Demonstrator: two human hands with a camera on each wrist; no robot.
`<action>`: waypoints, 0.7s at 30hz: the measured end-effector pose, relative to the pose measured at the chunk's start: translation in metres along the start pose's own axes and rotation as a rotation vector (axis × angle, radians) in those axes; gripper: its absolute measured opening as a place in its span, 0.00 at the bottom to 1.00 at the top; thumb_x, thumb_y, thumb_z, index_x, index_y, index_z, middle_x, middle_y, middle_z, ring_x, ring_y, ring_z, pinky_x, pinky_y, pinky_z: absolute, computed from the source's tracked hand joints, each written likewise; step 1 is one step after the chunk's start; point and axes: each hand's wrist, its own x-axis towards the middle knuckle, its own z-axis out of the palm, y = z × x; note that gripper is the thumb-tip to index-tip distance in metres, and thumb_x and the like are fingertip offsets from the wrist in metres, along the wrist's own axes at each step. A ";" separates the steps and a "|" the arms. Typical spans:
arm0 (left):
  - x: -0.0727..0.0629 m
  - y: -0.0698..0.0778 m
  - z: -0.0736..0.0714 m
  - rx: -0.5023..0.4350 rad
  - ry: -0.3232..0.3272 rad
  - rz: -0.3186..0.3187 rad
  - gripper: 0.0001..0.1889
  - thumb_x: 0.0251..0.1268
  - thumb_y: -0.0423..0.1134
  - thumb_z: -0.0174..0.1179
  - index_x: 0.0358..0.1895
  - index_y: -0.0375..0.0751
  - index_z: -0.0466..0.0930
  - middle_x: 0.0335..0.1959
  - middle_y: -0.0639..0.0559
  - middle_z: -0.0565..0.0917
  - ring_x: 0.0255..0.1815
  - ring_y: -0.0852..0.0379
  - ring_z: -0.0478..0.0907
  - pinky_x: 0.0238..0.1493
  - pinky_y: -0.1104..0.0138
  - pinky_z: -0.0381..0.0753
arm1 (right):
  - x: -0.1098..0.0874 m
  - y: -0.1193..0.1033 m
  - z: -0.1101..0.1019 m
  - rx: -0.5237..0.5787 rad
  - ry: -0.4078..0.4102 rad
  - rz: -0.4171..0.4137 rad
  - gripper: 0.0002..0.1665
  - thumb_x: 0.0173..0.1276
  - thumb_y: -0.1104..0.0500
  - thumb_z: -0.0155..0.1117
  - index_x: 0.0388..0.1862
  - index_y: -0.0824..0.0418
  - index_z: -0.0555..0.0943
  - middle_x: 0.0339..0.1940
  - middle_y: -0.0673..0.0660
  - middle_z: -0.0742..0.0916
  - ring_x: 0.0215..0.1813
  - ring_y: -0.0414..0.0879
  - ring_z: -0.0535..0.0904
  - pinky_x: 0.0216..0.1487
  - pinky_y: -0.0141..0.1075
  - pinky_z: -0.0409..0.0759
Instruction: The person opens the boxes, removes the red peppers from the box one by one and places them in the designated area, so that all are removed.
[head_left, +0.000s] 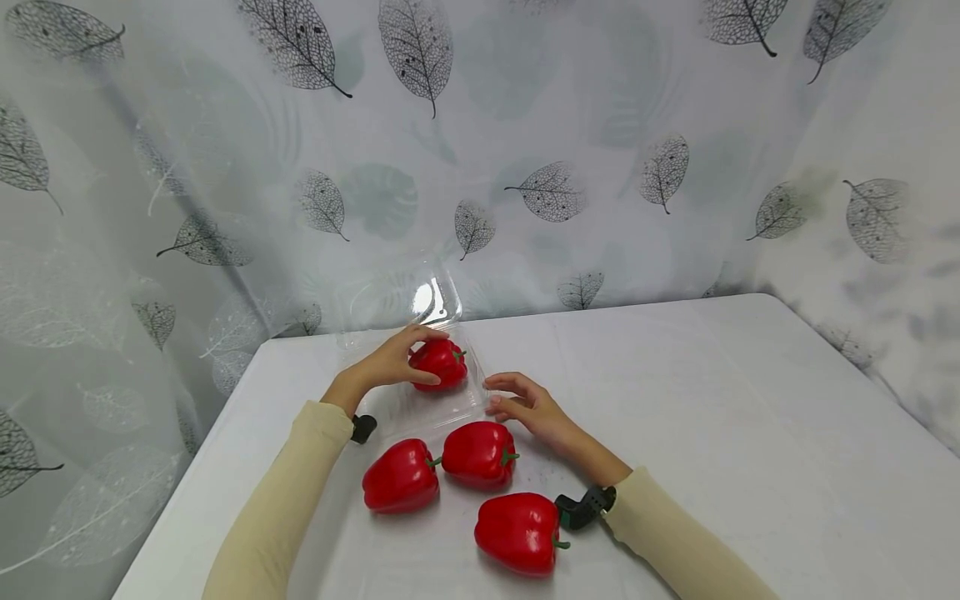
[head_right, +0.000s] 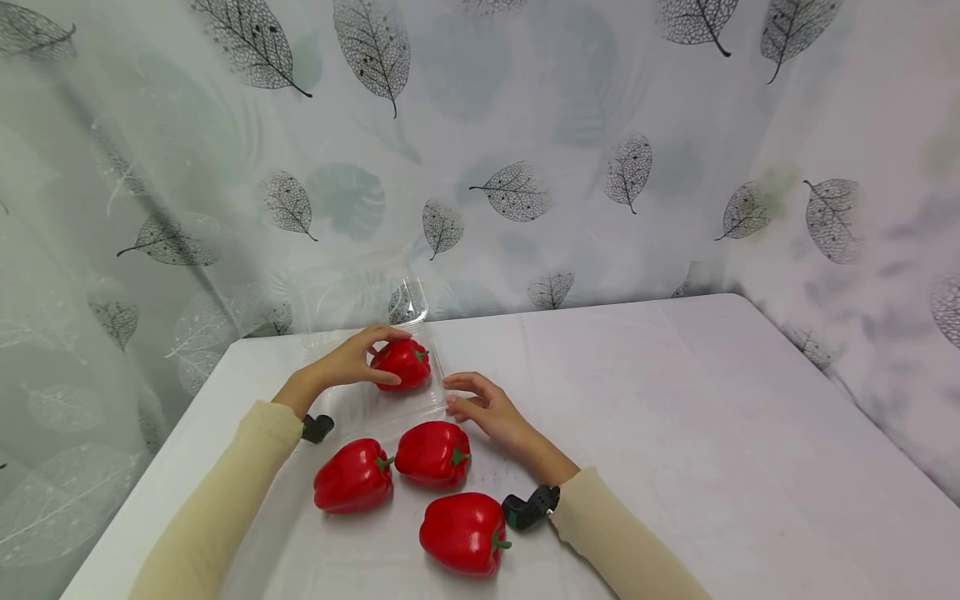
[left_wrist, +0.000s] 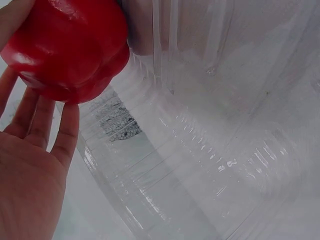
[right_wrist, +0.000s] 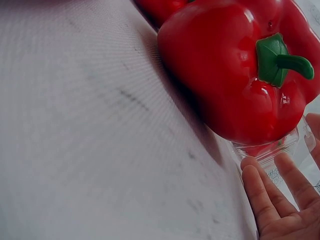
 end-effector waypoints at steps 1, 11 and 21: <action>0.000 0.000 0.000 0.001 -0.001 -0.001 0.36 0.53 0.35 0.72 0.68 0.42 0.68 0.62 0.39 0.73 0.64 0.42 0.69 0.60 0.50 0.77 | 0.000 0.000 0.000 0.001 0.001 -0.001 0.27 0.72 0.54 0.61 0.66 0.60 0.69 0.66 0.65 0.76 0.54 0.56 0.83 0.55 0.44 0.82; 0.001 -0.002 0.002 0.001 -0.008 0.013 0.36 0.52 0.35 0.73 0.67 0.41 0.69 0.61 0.41 0.74 0.63 0.44 0.70 0.59 0.52 0.78 | 0.000 -0.002 0.000 -0.006 -0.004 -0.006 0.26 0.72 0.55 0.59 0.66 0.61 0.69 0.66 0.66 0.75 0.55 0.58 0.82 0.56 0.46 0.81; 0.001 -0.001 0.001 0.020 -0.007 0.036 0.35 0.53 0.36 0.73 0.66 0.40 0.69 0.61 0.41 0.74 0.61 0.44 0.71 0.58 0.52 0.78 | 0.002 -0.001 0.001 0.011 -0.007 -0.011 0.25 0.73 0.57 0.59 0.66 0.61 0.69 0.66 0.67 0.75 0.55 0.59 0.82 0.55 0.45 0.82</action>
